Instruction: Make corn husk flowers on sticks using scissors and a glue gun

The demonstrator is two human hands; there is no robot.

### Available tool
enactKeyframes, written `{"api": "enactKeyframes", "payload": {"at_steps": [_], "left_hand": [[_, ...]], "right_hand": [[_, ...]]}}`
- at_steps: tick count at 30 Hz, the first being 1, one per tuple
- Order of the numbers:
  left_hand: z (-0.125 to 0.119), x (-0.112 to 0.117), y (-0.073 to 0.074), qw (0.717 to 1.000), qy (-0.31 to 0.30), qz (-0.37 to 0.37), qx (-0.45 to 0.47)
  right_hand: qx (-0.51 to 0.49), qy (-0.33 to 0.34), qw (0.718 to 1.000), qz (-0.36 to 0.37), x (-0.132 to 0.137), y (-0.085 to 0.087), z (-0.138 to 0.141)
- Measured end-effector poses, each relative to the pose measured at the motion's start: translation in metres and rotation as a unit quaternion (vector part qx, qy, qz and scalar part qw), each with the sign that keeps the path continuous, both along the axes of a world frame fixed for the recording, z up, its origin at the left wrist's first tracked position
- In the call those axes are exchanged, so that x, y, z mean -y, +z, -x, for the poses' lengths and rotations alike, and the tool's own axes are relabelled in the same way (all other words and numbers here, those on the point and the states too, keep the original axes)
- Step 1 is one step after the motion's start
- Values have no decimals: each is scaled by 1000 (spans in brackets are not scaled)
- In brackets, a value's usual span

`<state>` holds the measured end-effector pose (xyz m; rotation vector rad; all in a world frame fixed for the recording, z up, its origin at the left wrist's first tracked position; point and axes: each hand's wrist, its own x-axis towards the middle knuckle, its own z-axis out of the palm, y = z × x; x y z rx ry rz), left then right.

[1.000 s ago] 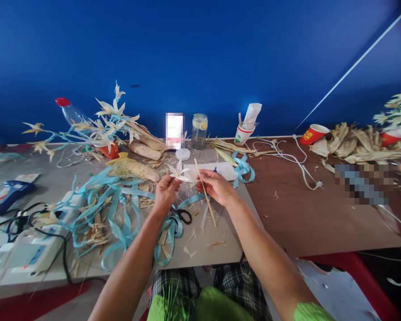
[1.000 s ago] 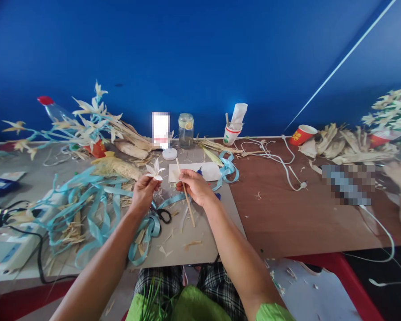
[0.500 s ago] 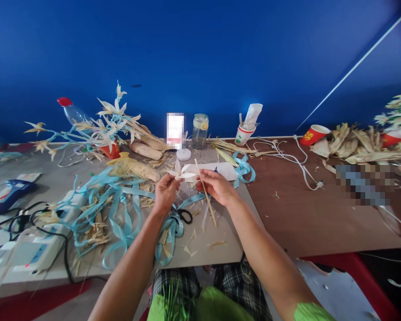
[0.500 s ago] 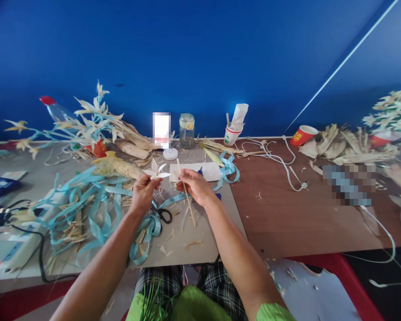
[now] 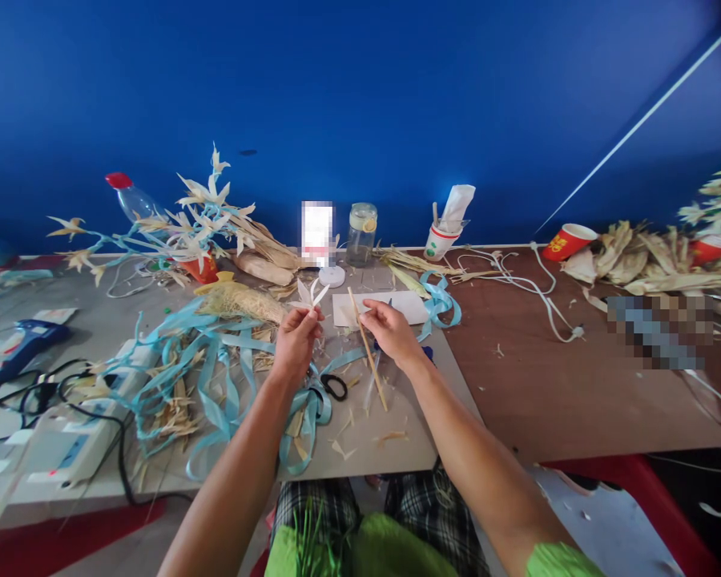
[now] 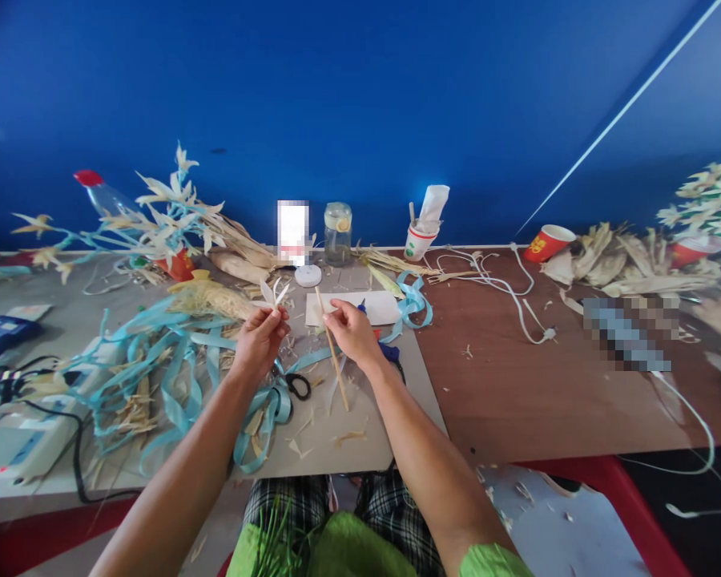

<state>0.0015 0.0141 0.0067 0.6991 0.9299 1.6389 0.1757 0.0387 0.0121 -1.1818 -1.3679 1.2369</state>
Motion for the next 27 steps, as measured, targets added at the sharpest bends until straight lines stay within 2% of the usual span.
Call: {"api": "enactKeyframes", "payload": {"at_steps": [6, 10, 12, 15, 20, 27], "left_hand": [[3, 1, 6, 998, -7, 10, 56], [4, 1, 7, 999, -10, 1, 51], [3, 1, 8, 999, -17, 1, 39], [2, 1, 8, 1000, -13, -11, 26], [5, 0, 8, 999, 17, -29, 22], [8, 0, 13, 997, 41, -43, 52]], "right_hand": [[114, -25, 988, -102, 0, 1, -4], [125, 42, 981, -146, 7, 6, 1], [154, 53, 966, -199, 9, 8, 4], [201, 13, 944, -262, 9, 10, 5], [179, -79, 945, -262, 4, 9, 0], [143, -55, 954, -258, 4, 9, 0]]}}
